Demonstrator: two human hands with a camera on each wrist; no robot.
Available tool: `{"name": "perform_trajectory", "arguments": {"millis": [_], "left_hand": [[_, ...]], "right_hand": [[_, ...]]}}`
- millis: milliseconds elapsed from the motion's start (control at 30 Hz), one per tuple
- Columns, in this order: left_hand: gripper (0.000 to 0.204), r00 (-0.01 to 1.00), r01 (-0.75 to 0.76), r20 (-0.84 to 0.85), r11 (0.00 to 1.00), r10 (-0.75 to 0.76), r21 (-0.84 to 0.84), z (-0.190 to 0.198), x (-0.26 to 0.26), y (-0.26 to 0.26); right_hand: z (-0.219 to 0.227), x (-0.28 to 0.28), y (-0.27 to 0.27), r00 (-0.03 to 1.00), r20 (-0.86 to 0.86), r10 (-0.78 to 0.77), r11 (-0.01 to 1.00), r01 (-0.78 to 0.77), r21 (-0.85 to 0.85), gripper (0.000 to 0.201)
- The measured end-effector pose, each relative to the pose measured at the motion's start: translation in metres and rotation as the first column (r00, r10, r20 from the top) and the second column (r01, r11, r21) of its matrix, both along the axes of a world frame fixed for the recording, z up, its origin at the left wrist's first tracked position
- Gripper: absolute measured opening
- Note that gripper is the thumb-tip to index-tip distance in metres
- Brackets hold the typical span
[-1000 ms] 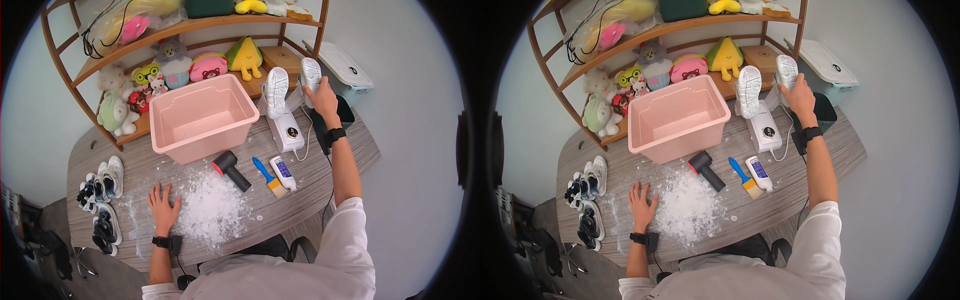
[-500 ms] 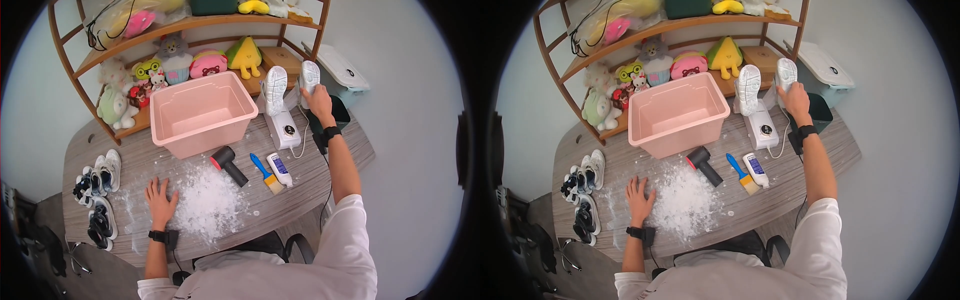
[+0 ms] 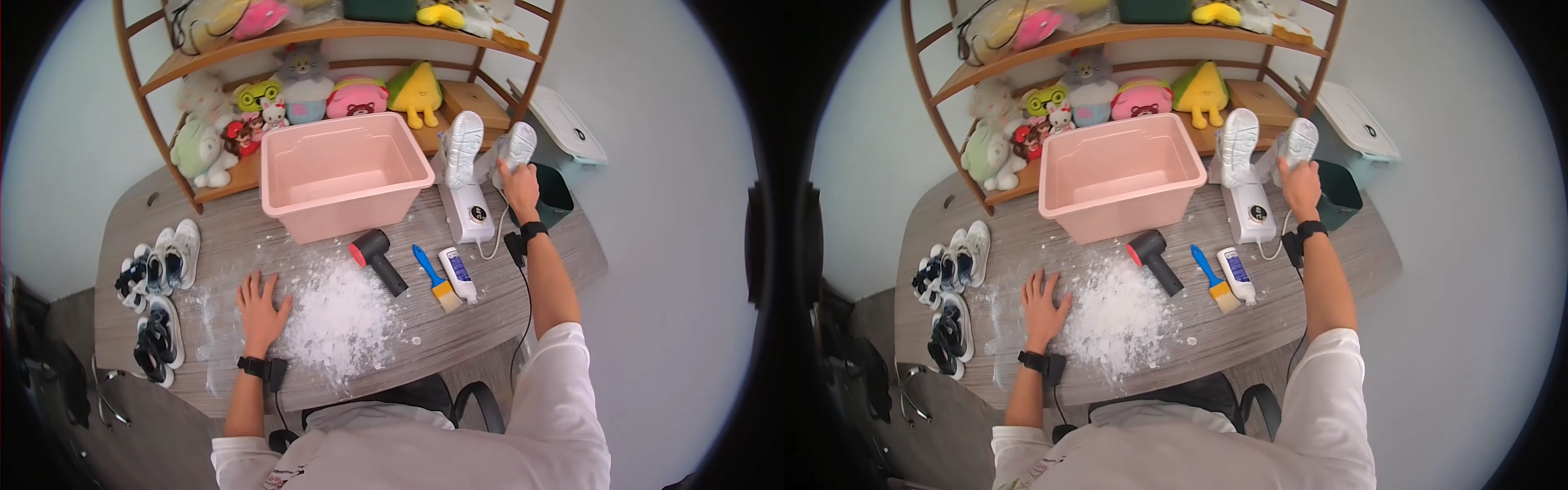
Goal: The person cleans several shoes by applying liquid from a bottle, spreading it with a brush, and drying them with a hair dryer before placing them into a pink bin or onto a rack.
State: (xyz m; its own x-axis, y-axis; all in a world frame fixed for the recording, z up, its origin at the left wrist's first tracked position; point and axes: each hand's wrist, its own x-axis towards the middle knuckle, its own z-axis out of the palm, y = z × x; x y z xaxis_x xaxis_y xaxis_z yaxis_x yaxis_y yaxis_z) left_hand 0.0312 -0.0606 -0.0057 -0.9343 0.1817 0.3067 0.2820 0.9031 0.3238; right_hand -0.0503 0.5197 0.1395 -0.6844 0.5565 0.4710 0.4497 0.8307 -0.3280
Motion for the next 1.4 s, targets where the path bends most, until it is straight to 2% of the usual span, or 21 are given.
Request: {"name": "perform_trajectory", "arguments": {"millis": [100,200,233,300,333,500,567,667,733,767,800,833,867,933,967,1033,1100,1133,1200,1333,1400], "left_hand": [[0.057,1.000,-0.028,0.003,1.000,0.028,-0.008,0.001,0.000,-0.004],[0.057,1.000,-0.013,-0.028,1.000,0.013,-0.015,-0.003,0.000,-0.005],[0.057,0.998,-0.060,-0.018,0.998,0.060,-0.017,-0.004,0.000,-0.007],[0.057,0.999,-0.006,-0.039,1.000,0.007,0.004,-0.006,-0.001,-0.008],[0.057,0.999,-0.036,-0.031,0.999,0.036,0.000,-0.006,-0.001,-0.008],[0.057,0.999,-0.006,-0.035,1.000,0.007,0.028,-0.008,-0.001,-0.010],[0.056,1.000,-0.001,-0.022,0.999,0.002,0.046,-0.010,-0.002,-0.012],[0.053,0.999,0.032,-0.018,0.995,-0.031,0.089,-0.009,-0.003,-0.022],[0.051,0.998,0.062,-0.020,0.992,-0.060,0.113,-0.005,-0.004,-0.030],[0.048,0.997,0.022,0.064,0.954,-0.043,0.300,0.001,-0.002,-0.040],[0.044,0.988,-0.034,0.151,0.881,-0.042,0.471,0.007,0.000,-0.049],[0.041,0.996,-0.069,0.078,0.910,0.041,0.410,0.017,0.006,-0.059],[0.037,0.993,-0.112,0.000,0.930,0.119,0.351,0.027,0.013,-0.069],[0.036,0.944,-0.234,-0.180,0.946,0.276,0.223,0.046,0.031,-0.093],[0.038,0.914,-0.286,-0.235,0.935,0.332,0.209,0.055,0.040,-0.105],[0.040,0.882,-0.336,-0.284,0.924,0.377,0.184,0.060,0.056,-0.131],[0.046,0.772,-0.556,-0.352,0.831,0.529,0.031,0.057,0.068,-0.150],[0.046,0.776,-0.552,-0.352,0.834,0.524,0.026,0.048,0.075,-0.160],[0.052,0.781,-0.622,-0.206,0.763,0.590,-0.176,0.027,0.082,-0.175],[0.051,0.786,-0.617,-0.165,0.772,0.596,-0.154,0.030,0.086,-0.154],[0.044,0.858,-0.512,-0.160,0.841,0.488,-0.175,0.030,0.087,-0.139]], "right_hand": [[-0.010,-0.005,0.006,1.000,-0.015,0.003,0.998,-0.002,0.070,0.070],[-0.012,0.000,0.002,0.999,0.037,0.039,0.997,-0.041,0.063,0.066],[-0.015,0.001,0.003,0.997,0.060,0.046,0.997,-0.049,0.060,0.064],[-0.030,0.003,0.016,0.988,0.100,0.117,0.989,-0.125,0.083,0.056],[-0.035,0.007,0.015,0.985,0.092,0.148,0.985,-0.156,0.080,0.052],[-0.042,0.031,-0.010,0.957,0.164,0.240,0.971,-0.232,-0.067,0.041],[-0.045,0.044,-0.032,0.948,0.089,0.306,0.952,-0.305,-0.029,0.037],[-0.048,0.070,-0.075,0.937,0.012,0.349,0.925,-0.343,-0.164,0.030],[-0.054,0.095,-0.117,0.828,-0.233,0.510,0.796,-0.557,-0.237,0.021],[-0.056,0.105,-0.137,0.833,-0.230,0.502,0.798,-0.550,-0.248,0.021],[-0.059,0.114,-0.156,0.816,-0.259,0.517,0.736,-0.578,-0.352,0.018],[-0.063,0.124,-0.171,0.801,-0.287,0.525,0.663,-0.597,-0.452,0.016],[-0.069,0.132,-0.185,0.810,-0.279,0.515,0.666,-0.584,-0.465,0.016],[-0.085,0.143,-0.206,0.779,-0.329,0.534,0.538,-0.613,-0.579,0.013],[-0.093,0.146,-0.212,0.784,-0.324,0.530,0.531,-0.604,-0.594,0.013],[-0.108,0.152,-0.221,0.755,-0.347,0.556,0.436,-0.621,-0.651,0.012],[-0.113,0.155,-0.227,0.746,-0.341,0.572,0.445,-0.632,-0.635,0.011],[-0.115,0.157,-0.230,0.742,-0.336,0.580,0.444,-0.634,-0.634,0.011],[-0.116,0.159,-0.231,0.740,-0.333,0.584,0.445,-0.635,-0.631,0.011],[-0.116,0.170,-0.228,0.747,-0.316,0.585,0.434,-0.618,-0.656,0.012],[-0.119,0.175,-0.226,0.758,-0.295,0.582,0.441,-0.599,-0.668,0.012]]}}
